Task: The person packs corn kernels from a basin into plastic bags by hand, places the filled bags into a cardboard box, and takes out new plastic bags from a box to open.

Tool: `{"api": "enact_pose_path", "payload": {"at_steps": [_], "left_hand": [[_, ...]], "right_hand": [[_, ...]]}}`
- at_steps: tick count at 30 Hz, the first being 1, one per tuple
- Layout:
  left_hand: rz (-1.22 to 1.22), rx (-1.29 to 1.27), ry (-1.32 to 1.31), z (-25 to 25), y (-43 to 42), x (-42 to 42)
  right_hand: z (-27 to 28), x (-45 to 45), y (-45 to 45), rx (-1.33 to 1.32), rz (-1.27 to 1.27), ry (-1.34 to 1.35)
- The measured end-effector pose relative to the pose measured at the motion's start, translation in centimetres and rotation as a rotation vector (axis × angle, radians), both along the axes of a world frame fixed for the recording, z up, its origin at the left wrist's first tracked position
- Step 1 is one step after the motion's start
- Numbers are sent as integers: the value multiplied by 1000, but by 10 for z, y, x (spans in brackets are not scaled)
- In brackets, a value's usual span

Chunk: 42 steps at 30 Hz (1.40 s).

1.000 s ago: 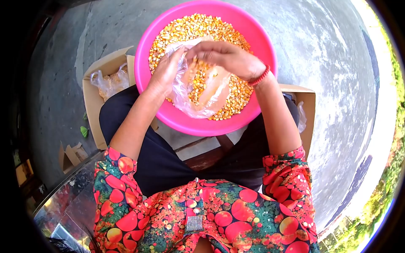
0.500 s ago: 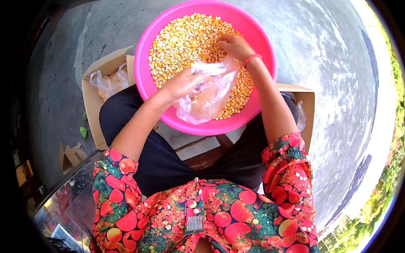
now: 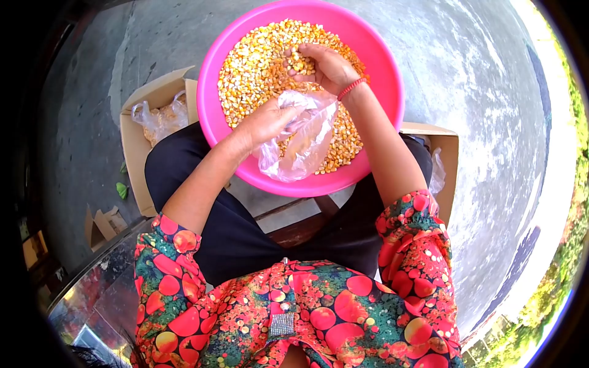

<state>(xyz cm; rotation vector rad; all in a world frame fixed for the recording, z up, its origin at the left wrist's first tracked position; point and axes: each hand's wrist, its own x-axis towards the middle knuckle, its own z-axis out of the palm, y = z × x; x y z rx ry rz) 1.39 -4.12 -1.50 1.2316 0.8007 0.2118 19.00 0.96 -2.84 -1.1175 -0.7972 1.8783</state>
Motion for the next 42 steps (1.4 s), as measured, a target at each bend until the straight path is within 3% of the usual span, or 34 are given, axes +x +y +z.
{"api": "enact_pose_path", "payload": {"at_steps": [2,5,10,12,13,14,16,18,20,21,24,25,27,28,30,32,33,37,39,40,42], "left_hand": [[248,-4,-62,1,-2,2],[412,-7,-99,0,4,0],[633,-116,-213,-6,16,-6],[653,-143,-240,-11,20,-8],[672,-113,-224,-9,20,-8],[690,-83,-207,-8,20,-8],[675,-89,-177,-3,20,-9],[662,-95,-150,1,19,-8],[699,-47,-241,3,16,-5],[698,-47,-241,1,16,-5],[550,-40,-175,3,15,-5],[380,-46,-174,11,13,-4],[93,-48,-126,12,10,-5],[91,-47,-128,6,6,-3],[7,-2,-125,-3,-5,2],[-16,-46,-118,1,-7,1],[-14,-58,-94,2,-8,1],[-53,-32,-22,8,-6,-1],[-44,0,-52,0,-5,0],[-34,32,-82,-3,-5,1],[7,37,-72,-3,-4,1]], "right_hand": [[14,2,1,16,-22,34],[29,8,0,119,-40,128],[69,-3,-32,204,95,55],[77,-9,-43,264,306,-280],[66,-5,-43,500,456,-380],[62,-6,-46,499,454,-378],[59,-9,-52,617,645,-633],[58,-6,-50,685,644,-660],[59,2,-44,584,486,-499],[71,5,-42,395,381,-607],[57,30,-26,316,56,-668],[48,35,-22,317,55,-669],[23,46,-14,258,68,-1062],[0,51,-9,279,131,-1127],[-28,44,-3,99,211,-1097],[-44,25,-7,174,263,-1061],[-52,17,-6,339,284,-1128],[-49,-7,-8,126,219,-814],[-45,-13,-8,-106,28,-363],[-38,-13,-7,-106,29,-363],[-18,-6,-6,-109,-64,-109]]}}
